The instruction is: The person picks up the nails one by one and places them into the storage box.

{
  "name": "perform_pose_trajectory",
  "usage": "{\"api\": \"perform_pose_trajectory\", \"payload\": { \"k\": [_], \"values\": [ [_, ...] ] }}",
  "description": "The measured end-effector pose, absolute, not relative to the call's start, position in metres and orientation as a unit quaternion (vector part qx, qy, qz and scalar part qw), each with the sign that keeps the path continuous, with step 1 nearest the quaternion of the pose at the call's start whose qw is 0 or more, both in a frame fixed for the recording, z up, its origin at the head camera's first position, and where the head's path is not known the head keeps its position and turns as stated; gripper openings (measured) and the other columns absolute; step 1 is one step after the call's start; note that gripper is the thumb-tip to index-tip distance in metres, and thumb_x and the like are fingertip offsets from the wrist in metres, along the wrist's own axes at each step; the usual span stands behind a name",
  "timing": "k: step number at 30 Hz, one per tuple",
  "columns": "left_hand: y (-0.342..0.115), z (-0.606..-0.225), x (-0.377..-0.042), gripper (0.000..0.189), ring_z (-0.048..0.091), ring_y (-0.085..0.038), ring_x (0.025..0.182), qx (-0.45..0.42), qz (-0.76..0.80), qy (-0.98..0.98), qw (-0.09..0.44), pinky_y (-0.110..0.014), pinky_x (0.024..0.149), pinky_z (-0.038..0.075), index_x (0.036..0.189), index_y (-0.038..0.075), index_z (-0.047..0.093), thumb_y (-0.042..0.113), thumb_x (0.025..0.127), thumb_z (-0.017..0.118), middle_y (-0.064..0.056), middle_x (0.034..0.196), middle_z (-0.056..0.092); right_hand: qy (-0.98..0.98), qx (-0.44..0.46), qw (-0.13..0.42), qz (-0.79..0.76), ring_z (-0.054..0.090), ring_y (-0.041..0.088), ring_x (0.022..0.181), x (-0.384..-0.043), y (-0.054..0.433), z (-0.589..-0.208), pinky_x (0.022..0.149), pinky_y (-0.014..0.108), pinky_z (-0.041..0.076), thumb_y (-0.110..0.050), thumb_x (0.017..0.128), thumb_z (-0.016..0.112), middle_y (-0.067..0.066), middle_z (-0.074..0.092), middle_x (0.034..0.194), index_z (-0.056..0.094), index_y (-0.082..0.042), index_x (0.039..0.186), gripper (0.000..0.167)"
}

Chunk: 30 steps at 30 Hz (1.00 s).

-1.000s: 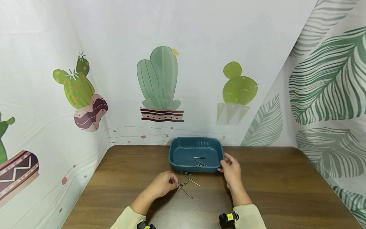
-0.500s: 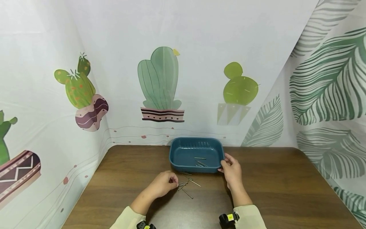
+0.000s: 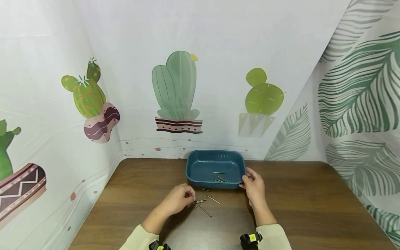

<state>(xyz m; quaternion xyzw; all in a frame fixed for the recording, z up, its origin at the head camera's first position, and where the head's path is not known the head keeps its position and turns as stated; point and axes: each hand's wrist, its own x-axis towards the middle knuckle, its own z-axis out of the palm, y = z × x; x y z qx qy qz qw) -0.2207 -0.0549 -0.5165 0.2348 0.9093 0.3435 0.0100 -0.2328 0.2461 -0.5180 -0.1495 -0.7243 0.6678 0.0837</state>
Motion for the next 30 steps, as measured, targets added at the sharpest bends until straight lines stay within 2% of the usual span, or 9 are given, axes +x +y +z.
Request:
{"api": "perform_pose_trajectory", "payload": {
  "k": [6,18,30],
  "values": [
    [-0.052,-0.514,-0.221,0.014,0.052,0.001,0.070,0.234,0.344,0.909,0.014,-0.018,0.068,0.046,0.077,0.016,0.067,0.009,0.087,0.074,0.006,0.080,0.057,-0.729,-0.150,0.087,0.662,0.062,0.013,0.088,-0.234,0.247,-0.519,0.069,0.020,0.059,-0.005,0.099,0.049,0.011,0.048,0.114,0.046,0.006,0.146,0.048],
    [-0.054,-0.504,-0.219,0.010,0.054,-0.001,0.073,0.234,0.340,0.911,0.000,-0.018,0.069,0.047,0.083,0.018,0.067,0.013,0.090,0.072,0.008,0.082,0.058,-0.724,-0.146,0.088,0.669,0.062,0.009,0.085,-0.234,0.245,-0.519,0.068,0.020,0.059,-0.003,0.099,0.050,0.009,0.048,0.111,0.044,0.007,0.146,0.049],
    [-0.049,-0.488,-0.221,0.007,0.054,-0.002,0.074,0.257,0.333,0.907,-0.015,-0.018,0.070,0.048,0.086,0.017,0.068,0.016,0.093,0.071,0.008,0.082,0.059,-0.728,-0.148,0.088,0.664,0.063,0.013,0.089,-0.234,0.246,-0.521,0.071,0.021,0.060,-0.004,0.098,0.050,0.009,0.047,0.112,0.045,0.005,0.147,0.049]
  ]
}}
